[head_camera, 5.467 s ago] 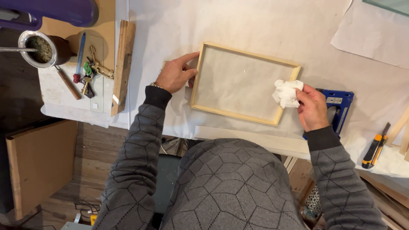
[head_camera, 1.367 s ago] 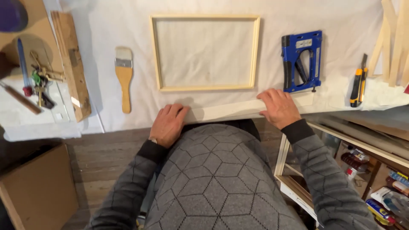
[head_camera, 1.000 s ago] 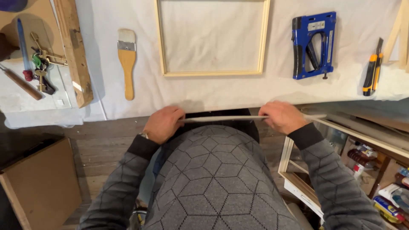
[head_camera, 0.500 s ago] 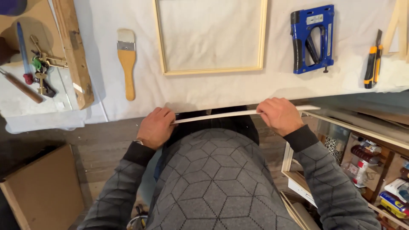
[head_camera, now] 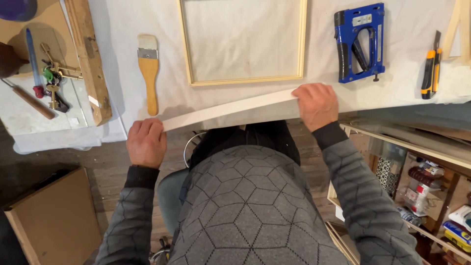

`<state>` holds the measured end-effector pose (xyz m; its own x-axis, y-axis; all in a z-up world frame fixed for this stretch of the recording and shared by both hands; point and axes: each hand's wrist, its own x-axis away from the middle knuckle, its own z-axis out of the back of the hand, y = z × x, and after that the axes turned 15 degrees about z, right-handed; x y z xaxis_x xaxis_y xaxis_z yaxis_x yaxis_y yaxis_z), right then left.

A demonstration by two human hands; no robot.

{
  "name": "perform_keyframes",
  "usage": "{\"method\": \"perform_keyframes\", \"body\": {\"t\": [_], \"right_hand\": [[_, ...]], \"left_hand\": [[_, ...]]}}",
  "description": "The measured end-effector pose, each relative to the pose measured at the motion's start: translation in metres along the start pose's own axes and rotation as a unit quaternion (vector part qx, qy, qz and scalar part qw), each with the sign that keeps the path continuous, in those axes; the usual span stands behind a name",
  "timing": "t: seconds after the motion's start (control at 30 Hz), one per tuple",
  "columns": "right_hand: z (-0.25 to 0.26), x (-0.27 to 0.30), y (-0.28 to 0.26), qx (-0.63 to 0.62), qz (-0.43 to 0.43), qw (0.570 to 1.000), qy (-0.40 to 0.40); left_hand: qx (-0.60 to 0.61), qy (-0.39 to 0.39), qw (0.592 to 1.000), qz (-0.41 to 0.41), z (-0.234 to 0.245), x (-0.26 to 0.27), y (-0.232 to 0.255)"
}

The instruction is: The person is assembling a picture frame, cleaning the glass, and preparing components like the backing and spacers.

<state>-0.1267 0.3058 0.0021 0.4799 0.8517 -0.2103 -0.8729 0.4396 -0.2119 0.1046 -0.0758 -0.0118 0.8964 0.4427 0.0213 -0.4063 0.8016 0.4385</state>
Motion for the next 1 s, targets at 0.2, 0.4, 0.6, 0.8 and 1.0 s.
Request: {"method": "perform_keyframes", "body": {"t": [0.2, 0.4, 0.6, 0.8, 1.0], "right_hand": [[0.015, 0.031, 0.025, -0.045, -0.084, 0.988, -0.123], [0.056, 0.041, 0.034, -0.158, -0.248, 0.924, -0.243], [0.032, 0.046, 0.050, -0.097, -0.253, 0.941, -0.202], [0.026, 0.034, 0.031, 0.050, -0.156, 0.982, -0.098], [-0.009, -0.002, 0.037, -0.215, -0.283, 0.934, 0.030]], "left_hand": [[0.023, -0.117, 0.992, 0.029, -0.015, -0.011, 0.002], [0.126, -0.268, 0.947, 0.123, -0.002, -0.029, 0.006], [0.096, -0.210, 0.965, 0.124, -0.022, -0.034, 0.002], [-0.080, -0.173, 0.963, 0.190, 0.002, -0.048, 0.044], [0.209, -0.114, 0.948, 0.211, -0.058, -0.078, 0.037]]}}
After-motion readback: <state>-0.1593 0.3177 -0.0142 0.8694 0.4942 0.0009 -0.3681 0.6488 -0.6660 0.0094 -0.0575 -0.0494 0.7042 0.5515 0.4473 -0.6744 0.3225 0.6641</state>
